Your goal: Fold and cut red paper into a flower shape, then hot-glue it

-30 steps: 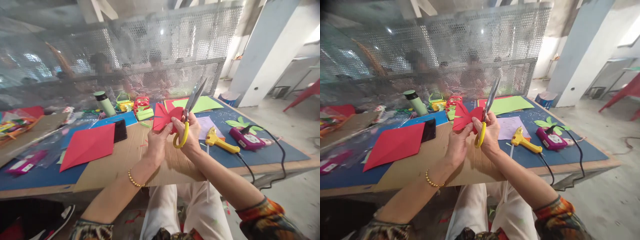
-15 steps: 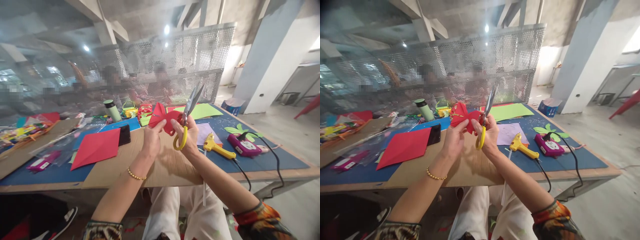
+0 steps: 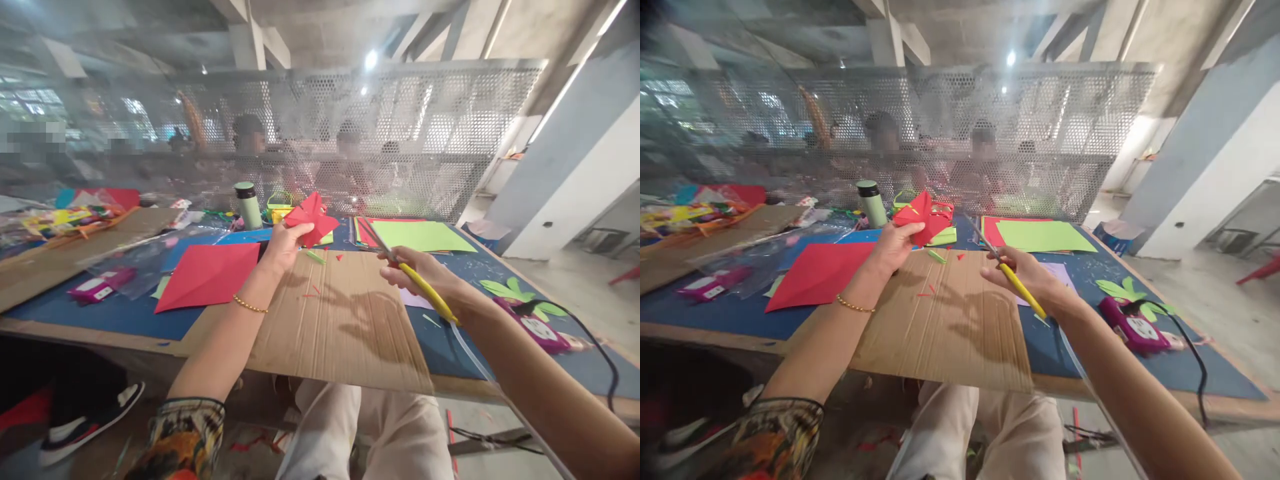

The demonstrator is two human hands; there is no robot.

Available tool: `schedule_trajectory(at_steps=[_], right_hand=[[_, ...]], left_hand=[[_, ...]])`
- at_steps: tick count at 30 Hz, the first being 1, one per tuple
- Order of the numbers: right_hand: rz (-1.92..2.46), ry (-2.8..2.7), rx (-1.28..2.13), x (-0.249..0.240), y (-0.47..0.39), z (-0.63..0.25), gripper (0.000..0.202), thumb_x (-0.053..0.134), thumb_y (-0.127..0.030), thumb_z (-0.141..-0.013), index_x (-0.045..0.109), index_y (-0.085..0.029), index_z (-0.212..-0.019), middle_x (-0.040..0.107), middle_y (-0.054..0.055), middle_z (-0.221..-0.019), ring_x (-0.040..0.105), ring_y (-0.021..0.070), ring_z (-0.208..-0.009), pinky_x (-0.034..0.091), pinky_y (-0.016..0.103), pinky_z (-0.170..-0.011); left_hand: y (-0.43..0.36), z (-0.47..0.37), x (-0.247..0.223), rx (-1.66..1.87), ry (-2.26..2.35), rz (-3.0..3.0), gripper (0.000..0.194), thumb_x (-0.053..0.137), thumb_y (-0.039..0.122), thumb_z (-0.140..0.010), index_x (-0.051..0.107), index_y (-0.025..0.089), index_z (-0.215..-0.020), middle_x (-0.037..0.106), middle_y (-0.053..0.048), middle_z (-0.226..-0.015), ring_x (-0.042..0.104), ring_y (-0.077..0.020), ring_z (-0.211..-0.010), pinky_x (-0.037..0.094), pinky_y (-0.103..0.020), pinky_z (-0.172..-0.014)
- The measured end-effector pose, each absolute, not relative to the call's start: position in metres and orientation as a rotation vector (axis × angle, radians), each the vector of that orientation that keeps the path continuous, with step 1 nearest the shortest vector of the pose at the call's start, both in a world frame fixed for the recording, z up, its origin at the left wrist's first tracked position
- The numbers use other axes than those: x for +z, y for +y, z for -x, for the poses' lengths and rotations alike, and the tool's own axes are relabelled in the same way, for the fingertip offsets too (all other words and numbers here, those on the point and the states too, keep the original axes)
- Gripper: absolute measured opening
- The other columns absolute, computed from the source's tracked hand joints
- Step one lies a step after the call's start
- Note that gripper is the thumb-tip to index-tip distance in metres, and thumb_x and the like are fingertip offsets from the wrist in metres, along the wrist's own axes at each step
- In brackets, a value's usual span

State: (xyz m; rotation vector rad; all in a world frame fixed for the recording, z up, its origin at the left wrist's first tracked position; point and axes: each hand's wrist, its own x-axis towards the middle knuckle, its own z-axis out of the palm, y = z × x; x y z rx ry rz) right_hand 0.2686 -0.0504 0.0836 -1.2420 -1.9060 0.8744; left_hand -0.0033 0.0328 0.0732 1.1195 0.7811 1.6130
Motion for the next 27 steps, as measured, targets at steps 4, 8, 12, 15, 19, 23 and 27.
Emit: schedule_trajectory(at_steps=[4, 8, 12, 15, 19, 23, 27], right_hand=[[1.138, -2.170, 0.888, 0.075, -0.030, -0.253, 0.077, 0.065, -0.092, -0.074, 0.064, -0.019, -0.100, 0.057, 0.001, -0.076, 0.051, 0.0163, -0.068, 0.040, 0.031, -0.060], [1.022, -2.311, 0.849, 0.074, -0.024, -0.244, 0.088, 0.055, -0.099, -0.075, 0.067, -0.016, -0.105, 0.060, 0.005, -0.082, 0.053, 0.0180, -0.073, 0.044, 0.033, -0.065], [1.003, -2.307, 0.966, 0.064, -0.027, -0.245, 0.095, 0.055, -0.099, -0.075, 0.067, -0.014, -0.115, 0.063, 0.007, -0.086, 0.056, 0.0183, -0.073, 0.046, 0.032, -0.065], [1.051, -2.297, 0.958, 0.051, -0.027, -0.246, 0.093, 0.057, -0.098, -0.075, 0.069, -0.015, -0.115, 0.061, 0.004, -0.080, 0.054, 0.0168, -0.068, 0.043, 0.031, -0.061], [1.136, -2.210, 0.900, 0.039, -0.026, -0.245, 0.087, 0.062, -0.096, -0.073, 0.070, -0.017, -0.108, 0.060, 0.001, -0.075, 0.052, 0.0157, -0.066, 0.040, 0.030, -0.060], [1.144, -2.160, 0.862, 0.040, -0.027, -0.245, 0.084, 0.065, -0.095, -0.070, 0.072, -0.018, -0.101, 0.061, 0.001, -0.071, 0.051, 0.0153, -0.064, 0.037, 0.030, -0.058], [1.162, -2.144, 0.831, 0.044, -0.029, -0.245, 0.077, 0.068, -0.093, -0.070, 0.071, -0.019, -0.089, 0.060, 0.000, -0.067, 0.049, 0.0139, -0.060, 0.032, 0.029, -0.056]], left_hand=[[0.027, 0.018, 0.072, 1.594, 0.727, -1.144, 0.024, 0.086, 0.020, -0.056, 0.073, 0.016, -0.076, 0.073, -0.003, -0.074, 0.065, -0.0164, -0.062, 0.056, -0.029, -0.050], [0.020, 0.029, 0.075, 1.545, 0.758, -1.256, 0.019, 0.086, 0.024, -0.058, 0.069, 0.016, -0.065, 0.069, -0.003, -0.067, 0.060, -0.0154, -0.055, 0.050, -0.028, -0.045], [0.014, 0.029, 0.075, 1.525, 0.845, -1.388, 0.018, 0.084, 0.025, -0.062, 0.069, 0.017, -0.065, 0.067, -0.001, -0.067, 0.060, -0.0157, -0.059, 0.054, -0.032, -0.057], [0.008, 0.026, 0.075, 1.573, 0.929, -1.458, 0.017, 0.084, 0.022, -0.064, 0.067, 0.018, -0.065, 0.065, 0.001, -0.071, 0.061, -0.0164, -0.071, 0.056, -0.035, -0.077], [0.001, 0.022, 0.075, 1.525, 0.966, -1.478, 0.015, 0.084, 0.022, -0.063, 0.069, 0.018, -0.064, 0.067, -0.001, -0.072, 0.062, -0.0200, -0.079, 0.056, -0.036, -0.081], [-0.001, 0.018, 0.074, 1.519, 0.978, -1.473, 0.015, 0.085, 0.022, -0.061, 0.070, 0.018, -0.066, 0.068, -0.001, -0.074, 0.060, -0.0193, -0.077, 0.055, -0.035, -0.080], [-0.002, 0.015, 0.072, 1.516, 0.985, -1.483, 0.018, 0.084, 0.021, -0.060, 0.067, 0.018, -0.061, 0.065, 0.000, -0.071, 0.056, -0.0171, -0.073, 0.053, -0.032, -0.076]])
